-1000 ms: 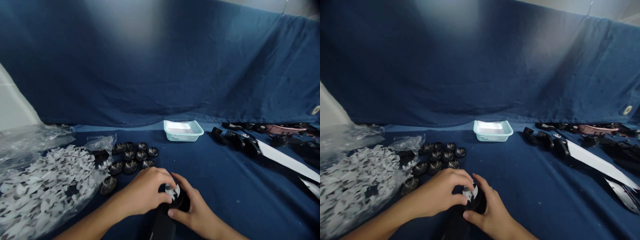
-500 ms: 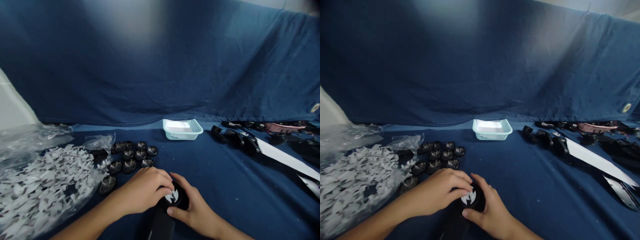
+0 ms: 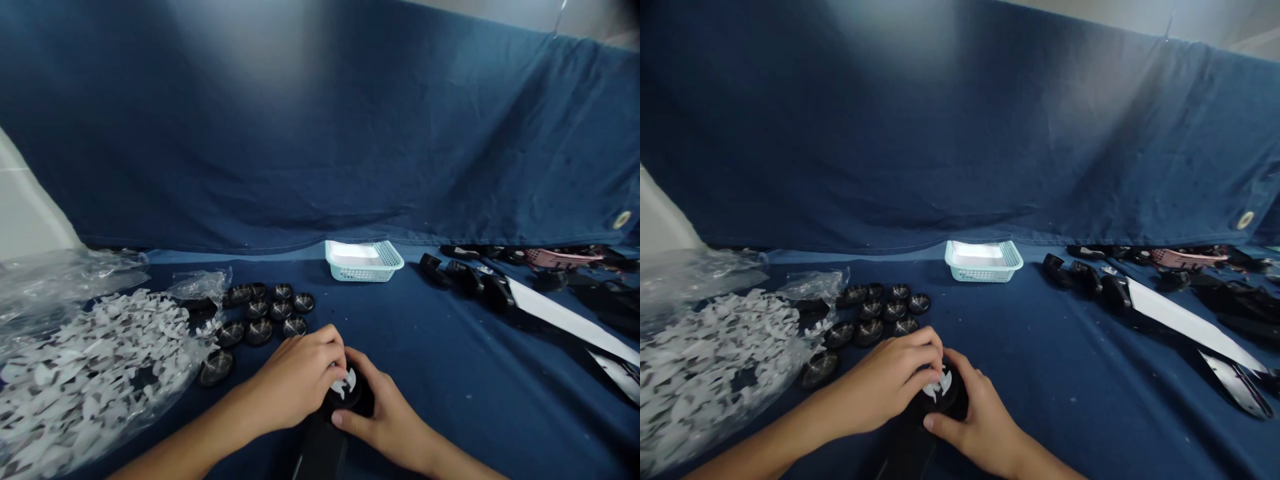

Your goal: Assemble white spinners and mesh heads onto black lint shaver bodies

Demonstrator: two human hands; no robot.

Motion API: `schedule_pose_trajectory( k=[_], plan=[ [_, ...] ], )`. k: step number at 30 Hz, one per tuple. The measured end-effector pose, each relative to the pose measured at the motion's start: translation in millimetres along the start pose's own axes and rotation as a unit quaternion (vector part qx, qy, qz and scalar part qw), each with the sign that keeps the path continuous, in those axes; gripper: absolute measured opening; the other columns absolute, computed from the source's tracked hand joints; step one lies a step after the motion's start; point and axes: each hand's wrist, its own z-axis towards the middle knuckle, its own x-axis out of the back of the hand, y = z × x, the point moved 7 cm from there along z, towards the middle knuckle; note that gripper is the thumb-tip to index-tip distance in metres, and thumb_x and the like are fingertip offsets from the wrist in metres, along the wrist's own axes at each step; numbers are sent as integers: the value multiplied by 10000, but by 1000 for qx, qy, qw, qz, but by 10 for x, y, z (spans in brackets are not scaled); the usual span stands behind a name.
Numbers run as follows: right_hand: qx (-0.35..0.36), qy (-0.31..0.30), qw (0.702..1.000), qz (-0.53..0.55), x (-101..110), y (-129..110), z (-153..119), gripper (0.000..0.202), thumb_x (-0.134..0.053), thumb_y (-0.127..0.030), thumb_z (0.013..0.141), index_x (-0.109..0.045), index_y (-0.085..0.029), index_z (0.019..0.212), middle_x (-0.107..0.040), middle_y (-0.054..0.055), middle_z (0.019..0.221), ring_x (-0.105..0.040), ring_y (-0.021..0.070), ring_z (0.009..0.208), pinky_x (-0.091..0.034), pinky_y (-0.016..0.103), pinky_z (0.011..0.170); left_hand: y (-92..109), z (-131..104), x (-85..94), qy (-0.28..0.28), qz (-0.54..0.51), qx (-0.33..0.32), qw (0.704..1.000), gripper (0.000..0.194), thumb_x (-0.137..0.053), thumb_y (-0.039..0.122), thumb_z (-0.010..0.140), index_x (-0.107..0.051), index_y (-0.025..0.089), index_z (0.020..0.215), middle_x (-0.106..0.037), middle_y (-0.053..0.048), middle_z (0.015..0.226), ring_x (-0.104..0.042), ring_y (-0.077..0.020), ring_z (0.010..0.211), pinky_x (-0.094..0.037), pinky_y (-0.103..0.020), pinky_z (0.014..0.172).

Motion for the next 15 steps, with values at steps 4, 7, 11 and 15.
schedule_pose_trajectory(
  k=[4, 7, 11, 15],
  plan=[
    [2, 7, 1000, -9, 10, -15, 12, 757, -766, -351, 743, -404, -231, 1397, -563, 101, 1357, -547, 295, 1208, -418, 479, 1045, -6, 18, 32, 29, -17, -2, 999, 203, -455, 184, 952, -636, 197, 860, -604, -4, 1027, -625, -161, 854, -465, -287, 786],
    [-1, 7, 1000, -6, 14, -23, 17, 753, -767, -329, 741, -406, -239, 1396, -562, 94, 1361, -545, 294, 1214, -410, 475, 1051, -22, 36, -22, 13, -5, -1, 1000, 212, -447, 158, 945, -641, 187, 865, -604, -9, 1027, -628, -162, 841, -469, -287, 769],
    [5, 2, 1000, 12, 8, -54, 17, 758, -773, -290, 738, -397, -250, 1395, -593, 73, 1323, -561, 272, 1196, -430, 444, 1026, -40, 41, -62, 10, -6, 3, 1000, 225, -448, 156, 937, -650, 180, 841, -610, -11, 1000, -627, -153, 794, -470, -278, 722],
    [7, 1, 1000, 18, -1, -59, 15, 746, -769, -300, 742, -408, -250, 1392, -589, 78, 1326, -560, 278, 1196, -428, 449, 1030, -26, 28, -63, 13, -4, -1, 1000, 244, -437, 172, 950, -655, 187, 840, -617, -12, 1005, -632, -149, 776, -470, -272, 701]
  ],
)
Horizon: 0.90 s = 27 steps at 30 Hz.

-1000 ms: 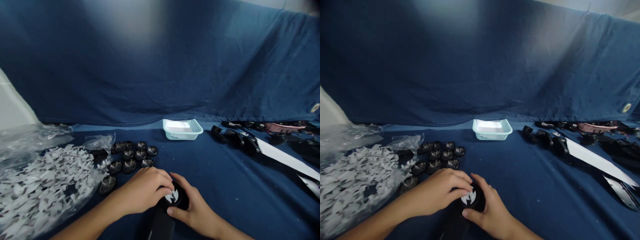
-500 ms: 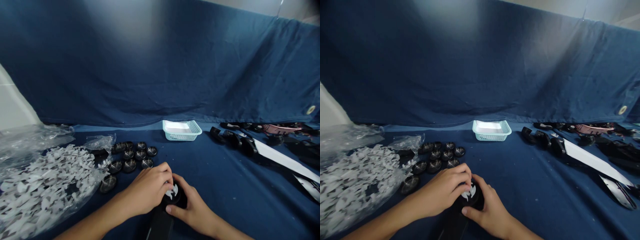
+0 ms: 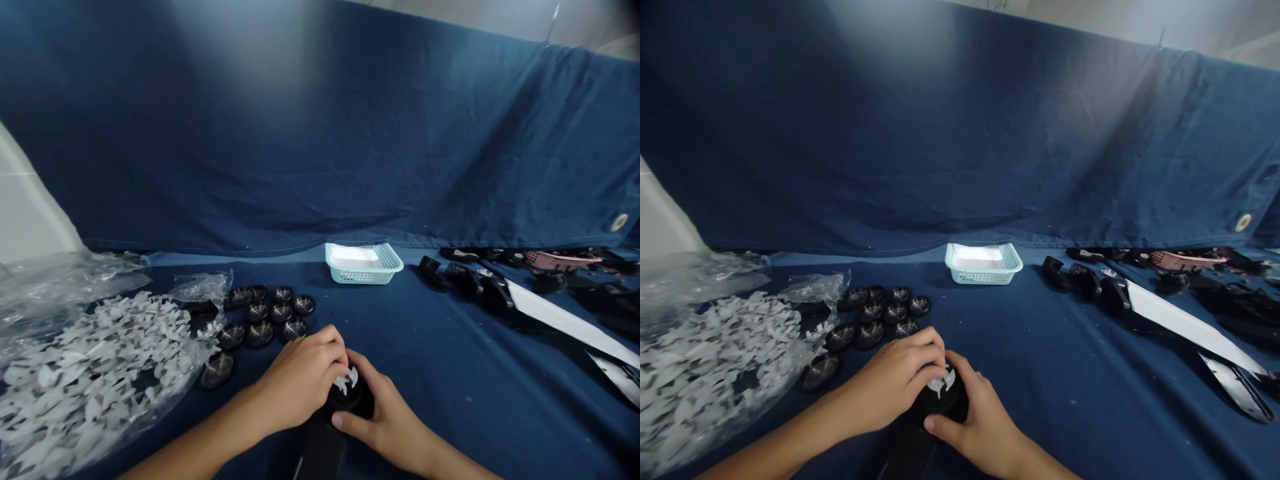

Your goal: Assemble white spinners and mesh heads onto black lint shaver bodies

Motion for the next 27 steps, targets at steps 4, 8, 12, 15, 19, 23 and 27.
schedule_pose_trajectory(
  k=[4, 8, 12, 15, 19, 23, 27],
  plan=[
    [-4, 3, 1000, -16, 4, 37, -5, 753, -758, -337, 747, -407, -247, 1407, -573, 97, 1348, -549, 303, 1214, -423, 478, 1036, 9, -8, -15, -7, 25, -5, 1000, 238, -454, 175, 952, -667, 189, 849, -624, -10, 1011, -642, -156, 777, -465, -285, 699],
    [-16, 6, 999, -36, 10, 86, -14, 782, -759, -372, 743, -396, -259, 1427, -562, 104, 1365, -545, 322, 1219, -418, 506, 1039, -11, -5, -10, -2, 6, 5, 1000, 204, -508, 191, 933, -699, 203, 865, -632, -5, 988, -640, -166, 811, -474, -284, 723],
    [-6, 9, 999, -52, 5, 83, -25, 792, -762, -393, 747, -393, -263, 1435, -563, 107, 1367, -551, 331, 1209, -423, 515, 1035, -2, -1, 11, -5, -3, 10, 1000, 218, -519, 181, 921, -732, 218, 887, -647, -4, 961, -637, -172, 821, -476, -284, 718],
    [8, 3, 998, -69, -15, 60, -34, 754, -742, -417, 774, -403, -260, 1429, -564, 105, 1366, -539, 332, 1225, -410, 509, 1048, 22, -6, 17, -19, 30, 1, 999, 238, -514, 174, 922, -744, 223, 882, -658, -9, 940, -637, -168, 769, -459, -285, 678],
    [15, -12, 996, -83, -48, 65, -42, 739, -722, -449, 797, -393, -254, 1429, -565, 111, 1356, -535, 328, 1224, -395, 517, 1060, 45, -21, 14, -38, 44, -27, 998, 241, -516, 176, 933, -740, 222, 856, -661, -5, 936, -637, -158, 751, -455, -270, 667],
    [32, -8, 998, -50, -37, 83, -67, 815, -739, -449, 789, -321, -258, 1462, -468, 112, 1447, -458, 316, 1306, -357, 495, 1104, 44, -29, 91, -18, -5, -35, 999, 260, -479, 170, 959, -728, 241, 938, -653, 8, 1022, -641, -157, 859, -481, -270, 785],
    [40, 24, 999, 4, 56, 94, -106, 843, -710, -472, 815, -230, -320, 1491, -353, 81, 1523, -373, 287, 1373, -323, 478, 1133, 32, -58, 297, 39, -42, -25, 998, 287, -424, 195, 984, -683, 261, 1089, -641, -2, 1101, -620, -171, 971, -472, -296, 890]
  ],
)
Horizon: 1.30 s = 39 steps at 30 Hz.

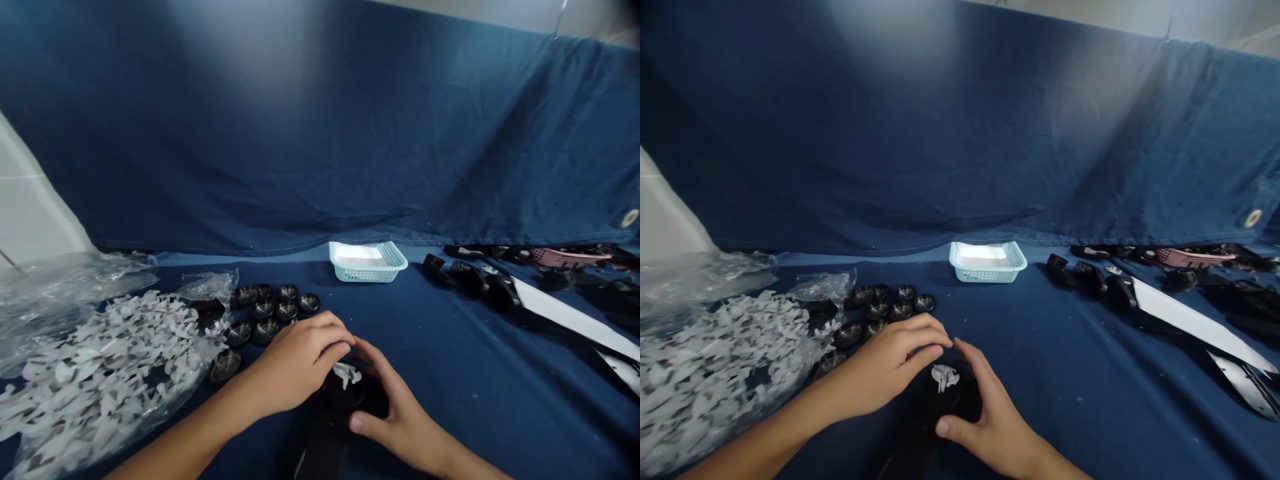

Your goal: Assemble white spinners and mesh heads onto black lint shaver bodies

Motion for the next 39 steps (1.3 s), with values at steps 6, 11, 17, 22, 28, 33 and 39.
schedule_pose_trajectory(
  k=[6, 11, 17, 22, 28, 33, 39],
  plan=[
    [37, 30, 999, -13, 128, -142, 79, 292, -436, -335, 1010, -552, -375, 1274, -525, 5, 1394, -416, 205, 1335, -308, 440, 1138, -97, -108, 76, -71, 34, 53, 995, 324, -578, 340, 899, -631, 308, 1216, -635, -15, 1198, -632, -247, 1018, -491, -327, 836],
    [87, 1, 995, -43, 84, -226, 138, 257, -505, -254, 985, -611, -336, 1204, -656, 8, 1198, -504, 187, 1232, -400, 399, 1070, -215, -144, -161, -123, 18, 99, 987, 785, -790, 430, 684, -466, 330, 1392, -568, -40, 1361, -563, -332, 1188, -456, -396, 953],
    [131, -7, 985, -110, 128, -292, 111, 325, -502, -199, 977, -550, -303, 1282, -635, 36, 1220, -526, 195, 1185, -435, 415, 1024, -264, -123, -393, -136, -24, 142, 980, 899, -819, 432, 622, -422, 318, 1420, -589, -90, 1342, -541, -351, 1218, -435, -450, 989],
    [221, -18, 952, -212, 110, -402, 59, 406, -573, -150, 930, -546, -295, 1309, -633, 43, 1226, -506, 228, 1201, -442, 443, 1000, -230, -132, -380, -124, -22, 136, 983, 900, -828, 403, 619, -423, 307, 1418, -615, -97, 1307, -569, -347, 1189, -437, -440, 980],
    [355, 81, 875, -319, 165, -519, -127, 417, -522, -10, 898, -621, -214, 1247, -581, 102, 1221, -471, 281, 1211, -459, 458, 921, -219, -136, -383, -126, -11, 134, 983, 927, -828, 424, 620, -402, 308, 1435, -628, -109, 1288, -578, -372, 1173, -446, -456, 955],
    [419, 134, 806, -396, 220, -647, -329, 405, -470, -2, 927, -663, -220, 1208, -602, 92, 1135, -538, 249, 1107, -447, 447, 888, -267, -148, -392, -134, -33, 145, 980, 983, -847, 431, 589, -383, 312, 1447, -617, -103, 1300, -564, -365, 1187, -435, -470, 974],
    [428, 193, 784, -407, 279, -764, -453, 343, -636, -66, 877, -709, -306, 1111, -683, 19, 993, -623, 198, 986, -496, 376, 863, -90, -110, -124, -112, -130, 65, 983, 817, -879, 449, 565, -566, 282, 1302, -528, -52, 1408, -485, -307, 1281, -360, -416, 1085]
  ],
)
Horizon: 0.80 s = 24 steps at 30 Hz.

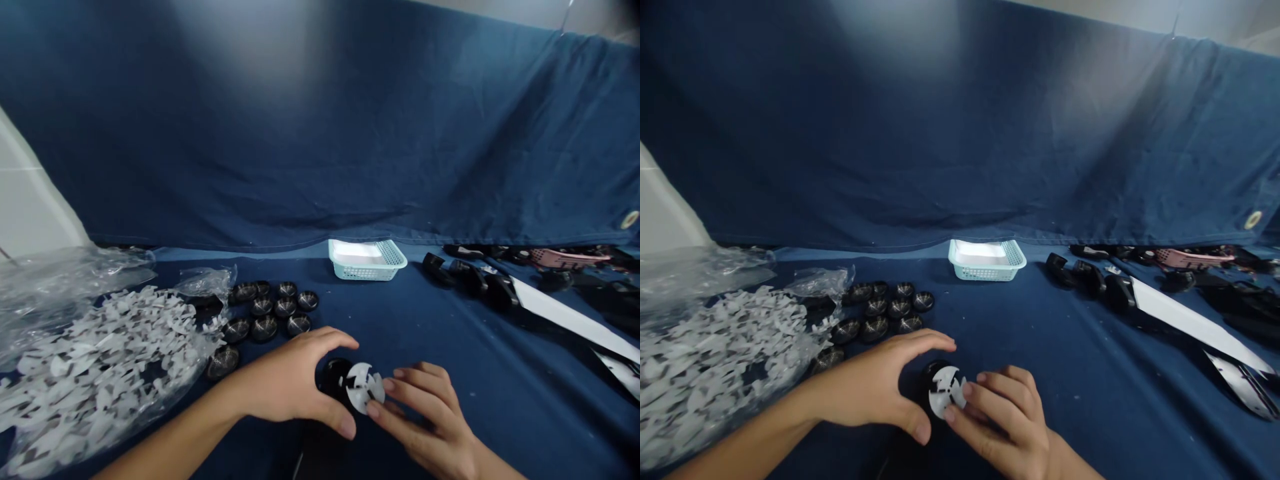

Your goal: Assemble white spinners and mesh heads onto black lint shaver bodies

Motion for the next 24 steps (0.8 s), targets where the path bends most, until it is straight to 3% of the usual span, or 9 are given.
schedule_pose_trajectory(
  k=[3, 5, 10, 15, 17, 20, 22, 24],
  plan=[
    [1, -34, 999, -23, -23, 1, -33, 387, -617, -106, 896, -667, -375, 1169, -715, -1, 925, -657, 196, 923, -514, 373, 840, 192, -37, 83, -13, -58, -32, 998, 420, -802, 373, 733, -682, 281, 1124, -652, 0, 1220, -588, -227, 1148, -407, -335, 1029],
    [2, -52, 998, -29, -38, 2, -38, 413, -616, -115, 893, -645, -404, 1187, -724, -11, 893, -668, 199, 889, -523, 374, 825, 263, -49, 79, -17, -96, -37, 995, 262, -721, 293, 827, -699, 261, 1086, -695, 9, 1086, -630, -191, 1045, -453, -300, 956],
    [-47, 5, 999, 20, 59, 35, 60, 430, -595, -26, 838, -684, -332, 1126, -694, 36, 960, -634, 230, 958, -519, 396, 818, 237, -45, 0, 17, -179, -27, 983, 138, -666, 217, 855, -713, 199, 983, -718, -3, 967, -653, -177, 931, -505, -280, 854],
    [-132, 22, 981, 143, 45, 79, 103, 571, -565, 38, 787, -586, -252, 1279, -631, 80, 1039, -614, 234, 962, -517, 392, 804, 165, -39, -67, 14, -226, 3, 974, 138, -659, 218, 857, -689, 164, 981, -726, -30, 939, -671, -183, 886, -517, -299, 817],
    [-224, 29, 949, 218, -22, 154, 44, 545, -571, -16, 826, -529, -248, 1317, -641, 73, 1015, -623, 215, 931, -528, 362, 808, 140, -31, -84, 16, -253, 14, 967, 153, -667, 221, 852, -678, 156, 990, -728, -41, 946, -675, -185, 890, -516, -304, 821],
    [-372, 7, 858, 354, -230, 241, -102, 473, -573, -187, 908, -448, -289, 1352, -658, 60, 1050, -644, 194, 951, -552, 315, 840, 100, -12, -117, 22, -282, 23, 959, 173, -678, 231, 845, -663, 151, 997, -729, -47, 944, -677, -182, 886, -515, -303, 816],
    [-430, -23, 797, 423, -364, 240, -164, 403, -589, -261, 921, -478, -325, 1302, -667, 37, 1038, -655, 178, 944, -555, 286, 843, 71, 2, -134, 30, -281, 29, 959, 175, -686, 225, 835, -659, 154, 992, -727, -38, 938, -674, -173, 879, -513, -297, 811],
    [-454, -46, 766, 452, -434, 229, -173, 279, -609, -282, 914, -571, -316, 1188, -674, 22, 977, -659, 172, 919, -547, 273, 837, 49, 14, -142, 39, -275, 36, 960, 174, -691, 215, 827, -659, 158, 987, -726, -30, 946, -673, -167, 877, -513, -294, 814]
  ],
)
